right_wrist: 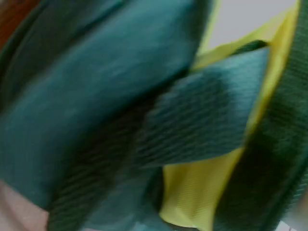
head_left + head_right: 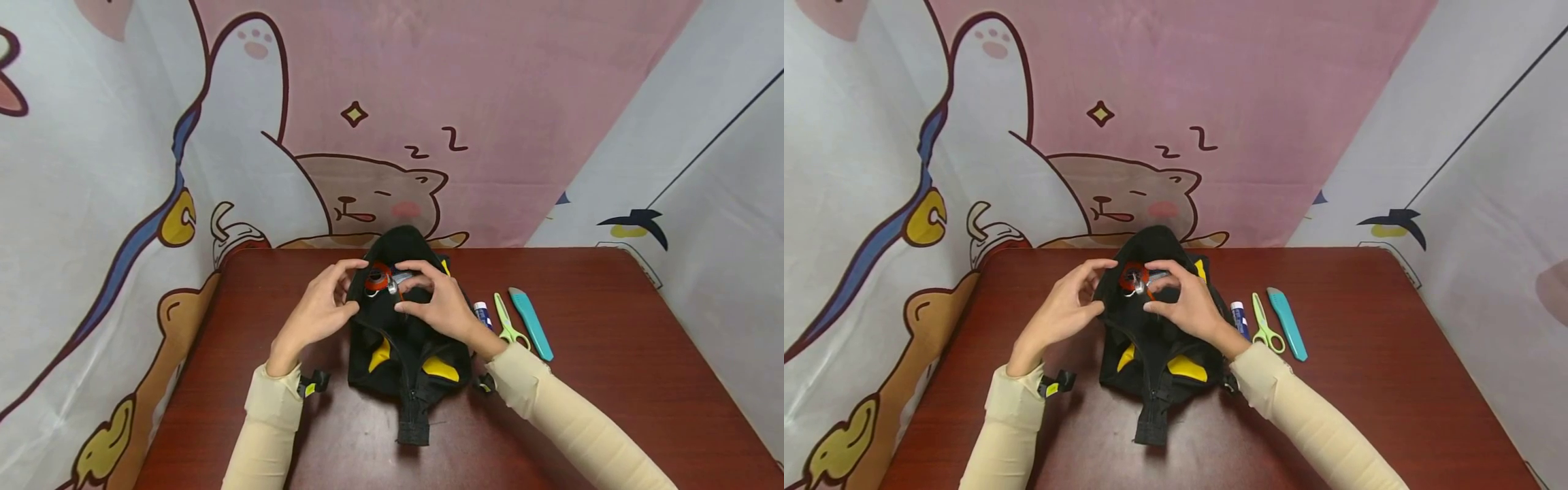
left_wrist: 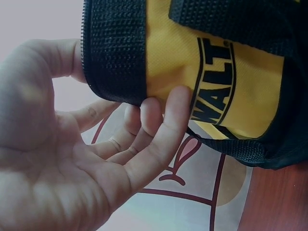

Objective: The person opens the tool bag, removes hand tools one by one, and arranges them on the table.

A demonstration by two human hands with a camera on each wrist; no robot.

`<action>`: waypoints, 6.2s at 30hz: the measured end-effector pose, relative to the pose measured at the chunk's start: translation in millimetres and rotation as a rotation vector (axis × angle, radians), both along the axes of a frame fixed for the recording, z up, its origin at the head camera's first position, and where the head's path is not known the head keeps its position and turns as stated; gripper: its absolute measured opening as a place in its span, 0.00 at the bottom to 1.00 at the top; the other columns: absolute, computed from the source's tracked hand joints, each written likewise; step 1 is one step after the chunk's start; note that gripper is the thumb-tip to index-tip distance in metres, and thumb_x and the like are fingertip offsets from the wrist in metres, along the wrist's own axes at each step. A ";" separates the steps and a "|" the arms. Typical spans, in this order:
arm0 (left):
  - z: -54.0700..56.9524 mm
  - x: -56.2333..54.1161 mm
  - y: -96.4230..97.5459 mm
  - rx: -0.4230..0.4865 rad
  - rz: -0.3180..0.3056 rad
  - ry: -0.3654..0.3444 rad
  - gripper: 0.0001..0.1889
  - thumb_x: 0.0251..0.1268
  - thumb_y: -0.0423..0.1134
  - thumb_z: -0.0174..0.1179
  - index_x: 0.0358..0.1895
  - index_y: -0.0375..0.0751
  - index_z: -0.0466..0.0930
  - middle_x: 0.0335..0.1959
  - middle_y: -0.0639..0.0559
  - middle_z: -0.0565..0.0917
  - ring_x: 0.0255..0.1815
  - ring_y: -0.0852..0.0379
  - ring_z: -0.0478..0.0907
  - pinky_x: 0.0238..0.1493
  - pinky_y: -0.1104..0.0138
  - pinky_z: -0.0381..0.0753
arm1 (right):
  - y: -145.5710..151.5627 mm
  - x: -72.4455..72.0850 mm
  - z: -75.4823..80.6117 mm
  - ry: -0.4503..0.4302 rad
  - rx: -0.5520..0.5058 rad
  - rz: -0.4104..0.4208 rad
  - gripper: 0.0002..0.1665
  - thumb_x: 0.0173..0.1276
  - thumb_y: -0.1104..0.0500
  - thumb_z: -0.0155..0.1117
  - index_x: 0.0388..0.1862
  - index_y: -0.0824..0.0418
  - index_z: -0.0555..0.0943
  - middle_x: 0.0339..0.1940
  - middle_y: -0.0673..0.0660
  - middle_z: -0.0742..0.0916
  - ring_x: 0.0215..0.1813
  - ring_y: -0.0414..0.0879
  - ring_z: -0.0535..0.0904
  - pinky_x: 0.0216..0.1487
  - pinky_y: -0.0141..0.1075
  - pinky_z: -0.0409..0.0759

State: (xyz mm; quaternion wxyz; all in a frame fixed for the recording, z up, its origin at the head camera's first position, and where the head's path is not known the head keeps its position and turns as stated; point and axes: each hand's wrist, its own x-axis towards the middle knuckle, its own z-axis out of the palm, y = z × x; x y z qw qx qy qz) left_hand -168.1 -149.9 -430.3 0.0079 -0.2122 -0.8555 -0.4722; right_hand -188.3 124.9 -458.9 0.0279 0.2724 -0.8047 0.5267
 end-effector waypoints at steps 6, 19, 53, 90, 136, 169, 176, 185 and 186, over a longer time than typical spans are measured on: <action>0.8 0.1 1.4 0.003 0.010 -0.007 0.37 0.63 0.25 0.65 0.78 0.48 0.76 0.45 0.45 0.77 0.39 0.49 0.76 0.41 0.59 0.77 | 0.4 6.0 20.9 0.048 -0.118 -0.007 0.43 0.65 0.73 0.81 0.78 0.64 0.76 0.49 0.59 0.93 0.53 0.55 0.89 0.60 0.38 0.83; 0.1 -0.1 1.1 0.002 0.006 0.000 0.37 0.62 0.25 0.65 0.77 0.48 0.76 0.44 0.46 0.76 0.40 0.50 0.75 0.41 0.60 0.75 | 9.6 19.9 56.2 0.093 -0.281 -0.014 0.46 0.65 0.78 0.77 0.82 0.66 0.73 0.51 0.55 0.92 0.55 0.46 0.87 0.62 0.40 0.86; -0.9 1.4 0.9 0.003 0.002 -0.002 0.37 0.62 0.24 0.64 0.77 0.48 0.75 0.45 0.45 0.76 0.41 0.47 0.75 0.41 0.60 0.75 | 82.8 47.5 39.2 0.167 -0.826 -0.186 0.44 0.70 0.84 0.63 0.84 0.68 0.68 0.46 0.59 0.90 0.48 0.50 0.93 0.55 0.39 0.90; -1.0 0.7 3.0 0.003 -0.006 0.000 0.37 0.63 0.24 0.65 0.78 0.48 0.75 0.45 0.45 0.77 0.41 0.48 0.76 0.41 0.60 0.77 | 232.0 60.2 -47.5 -0.024 0.026 -0.982 0.48 0.65 0.63 0.85 0.82 0.49 0.76 0.40 0.45 0.88 0.39 0.25 0.84 0.42 0.16 0.78; 0.1 1.7 1.9 0.012 -0.013 0.014 0.37 0.63 0.24 0.66 0.77 0.46 0.76 0.45 0.45 0.76 0.40 0.48 0.75 0.40 0.61 0.76 | 234.7 36.6 -68.6 -0.224 0.492 -0.940 0.43 0.69 0.50 0.82 0.77 0.65 0.76 0.43 0.64 0.94 0.44 0.64 0.87 0.36 0.45 0.74; 1.2 2.1 2.2 -0.011 -0.004 0.003 0.38 0.63 0.24 0.66 0.78 0.48 0.75 0.45 0.45 0.75 0.40 0.49 0.75 0.42 0.60 0.78 | 216.9 39.3 -54.4 0.034 0.283 -0.939 0.27 0.73 0.60 0.79 0.68 0.66 0.84 0.50 0.68 0.89 0.46 0.49 0.83 0.47 0.27 0.72; 1.5 1.6 1.1 -0.008 0.000 0.007 0.37 0.63 0.24 0.67 0.78 0.46 0.75 0.45 0.45 0.76 0.40 0.48 0.75 0.41 0.60 0.77 | 184.4 32.1 -27.0 0.174 0.107 -0.833 0.26 0.71 0.66 0.79 0.66 0.67 0.86 0.49 0.68 0.89 0.44 0.32 0.81 0.45 0.17 0.75; 0.3 0.7 0.7 -0.010 -0.002 0.000 0.37 0.63 0.25 0.67 0.78 0.47 0.75 0.45 0.45 0.76 0.40 0.48 0.76 0.42 0.59 0.78 | 142.0 24.6 -5.0 0.235 0.025 -0.733 0.26 0.71 0.67 0.79 0.67 0.64 0.86 0.50 0.66 0.90 0.47 0.36 0.83 0.48 0.22 0.77; 0.2 0.7 0.6 -0.009 -0.002 0.000 0.37 0.63 0.25 0.67 0.78 0.47 0.75 0.45 0.45 0.76 0.40 0.48 0.76 0.42 0.59 0.78 | 137.3 23.9 -2.8 0.230 0.009 -0.723 0.27 0.71 0.67 0.79 0.67 0.64 0.86 0.50 0.65 0.90 0.47 0.36 0.83 0.48 0.22 0.78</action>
